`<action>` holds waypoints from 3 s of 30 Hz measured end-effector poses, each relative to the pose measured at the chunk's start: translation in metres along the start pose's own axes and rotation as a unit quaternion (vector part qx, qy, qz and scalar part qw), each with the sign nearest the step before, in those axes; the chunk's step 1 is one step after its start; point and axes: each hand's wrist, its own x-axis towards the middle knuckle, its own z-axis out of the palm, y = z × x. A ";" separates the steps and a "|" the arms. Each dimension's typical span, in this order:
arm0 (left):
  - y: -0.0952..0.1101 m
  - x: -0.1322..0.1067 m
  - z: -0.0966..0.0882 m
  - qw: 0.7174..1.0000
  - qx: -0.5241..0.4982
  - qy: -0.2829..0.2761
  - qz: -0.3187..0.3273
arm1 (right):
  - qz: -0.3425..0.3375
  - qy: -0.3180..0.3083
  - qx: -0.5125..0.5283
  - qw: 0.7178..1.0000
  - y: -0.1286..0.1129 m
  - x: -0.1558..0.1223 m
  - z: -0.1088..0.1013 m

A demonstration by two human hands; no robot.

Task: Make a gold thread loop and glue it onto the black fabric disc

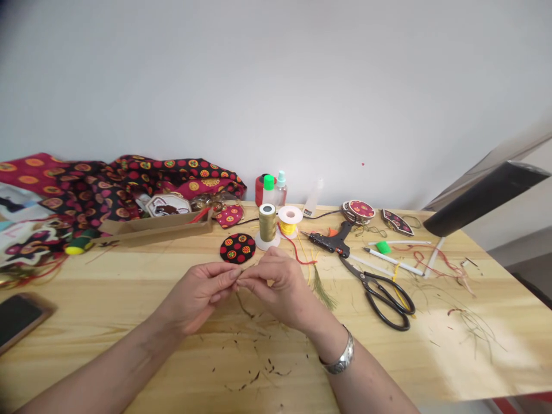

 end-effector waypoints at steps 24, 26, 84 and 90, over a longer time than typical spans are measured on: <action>0.002 -0.003 0.001 0.999 0.023 0.040 0.007 | -0.045 -0.033 0.016 0.998 -0.007 0.000 -0.003; 0.003 -0.002 0.003 0.998 0.014 0.055 -0.001 | -0.028 -0.043 0.049 0.997 -0.011 -0.001 -0.006; 0.004 -0.012 0.009 0.935 0.293 0.141 0.145 | 0.093 0.056 0.001 0.994 0.005 0.001 0.002; -0.003 -0.013 0.008 0.917 0.327 0.143 0.180 | 0.094 0.056 -0.006 0.994 0.000 0.003 -0.001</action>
